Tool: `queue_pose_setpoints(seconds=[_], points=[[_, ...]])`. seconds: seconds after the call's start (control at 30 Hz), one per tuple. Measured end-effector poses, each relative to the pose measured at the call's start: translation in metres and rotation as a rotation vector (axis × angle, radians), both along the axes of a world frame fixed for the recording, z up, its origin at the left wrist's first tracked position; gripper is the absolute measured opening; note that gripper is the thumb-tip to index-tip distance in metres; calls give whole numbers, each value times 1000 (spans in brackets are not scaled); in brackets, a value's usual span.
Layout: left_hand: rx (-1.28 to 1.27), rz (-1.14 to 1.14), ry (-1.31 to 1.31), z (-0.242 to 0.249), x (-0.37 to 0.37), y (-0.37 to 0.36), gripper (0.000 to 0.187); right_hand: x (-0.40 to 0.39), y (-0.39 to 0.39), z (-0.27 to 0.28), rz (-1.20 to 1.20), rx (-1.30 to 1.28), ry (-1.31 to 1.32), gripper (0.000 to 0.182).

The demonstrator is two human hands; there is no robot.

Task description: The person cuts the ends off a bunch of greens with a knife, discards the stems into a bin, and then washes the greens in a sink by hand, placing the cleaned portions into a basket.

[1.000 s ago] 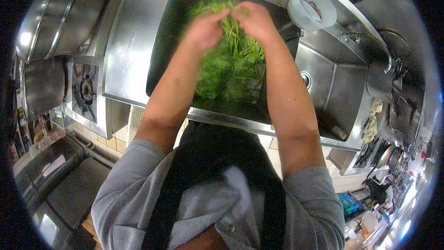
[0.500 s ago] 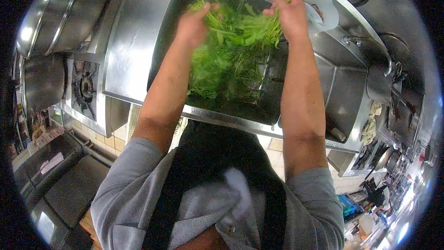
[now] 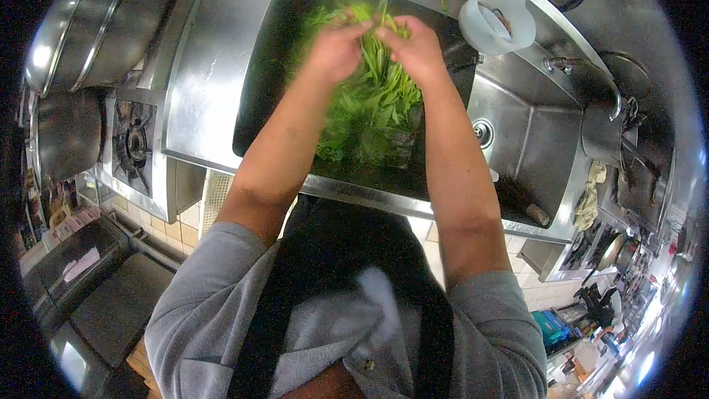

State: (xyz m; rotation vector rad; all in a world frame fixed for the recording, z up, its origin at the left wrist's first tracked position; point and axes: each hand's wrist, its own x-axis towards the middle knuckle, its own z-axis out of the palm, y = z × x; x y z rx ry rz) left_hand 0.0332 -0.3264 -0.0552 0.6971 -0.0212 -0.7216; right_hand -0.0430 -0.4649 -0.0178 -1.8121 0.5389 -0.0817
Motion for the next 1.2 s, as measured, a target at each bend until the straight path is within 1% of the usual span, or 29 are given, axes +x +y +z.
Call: queue_pose_setpoints(seconds=[0.03,0.07,0.1,0.13,0.17,0.2,0.23,0.3,0.33,0.37,0.43,0.47,0.5,0.57,0.6,0.7,0.77,0.87,0.9,0.97,1.0,1.03,1.1,1.13,1.2], points=[[-59,50,39,-1,-1,-3,29,-3,2,-6,2,-1,-1,42],[-118,100,76,3,-2,-6,27,-7,5,-17,-14,-160,-127,43],[-120,100,76,6,-3,-9,27,-10,5,-26,-31,-320,-253,43],[-138,86,132,17,-6,-11,25,-13,5,-21,-32,-322,-253,43],[-155,70,190,23,-10,-14,24,-18,5,-16,26,-223,-126,41],[-151,80,132,11,-8,-23,25,-22,3,-9,84,-124,-1,39],[-154,78,131,-1,-3,-28,25,-23,1,-5,140,-25,122,38],[-220,31,-13,-16,3,-38,36,-28,-10,-8,85,-61,150,36],[-7,64,-42,-3,3,-36,50,-33,-16,-5,65,-54,160,36],[-11,58,-41,-3,7,-34,50,-38,-22,-2,45,-46,170,35],[100,-1,-107,5,14,-27,62,-45,-32,2,18,-21,173,35],[179,-123,-137,16,10,-25,64,-48,-36,4,41,-31,201,35],[177,-128,-138,19,11,-27,64,-50,-40,5,63,-39,228,35],[388,-470,-440,20,17,-33,58,-52,-43,7,76,-56,256,34],[419,-457,-478,13,22,-38,48,-53,-45,8,97,-73,286,34],[368,-441,-443,0,40,-44,46,-61,-44,30,96,-17,222,34],[374,-424,-456,16,28,-43,47,-59,-46,30,101,-20,241,34],[488,-559,-699,27,18,-44,47,-59,-49,25,138,-13,261,34],[488,-560,-700,28,24,-43,47,-59,-49,24,170,-4,262,34],[672,-583,-841,24,44,-39,38,-64,-52,30,166,-23,290,33],[739,-494,-809,14,54,-36,33,-67,-54,31,164,-39,315,33],[741,-493,-808,7,67,-30,33,-69,-57,31,166,-38,315,33],[842,-314,-672,-3,87,-19,30,-75,-64,31,190,-75,354,31],[841,-315,-671,-5,89,-14,30,-76,-64,31,189,-75,356,31],[1024,-367,-640,-8,94,-6,50,-78,-63,30,132,-13,316,31]])
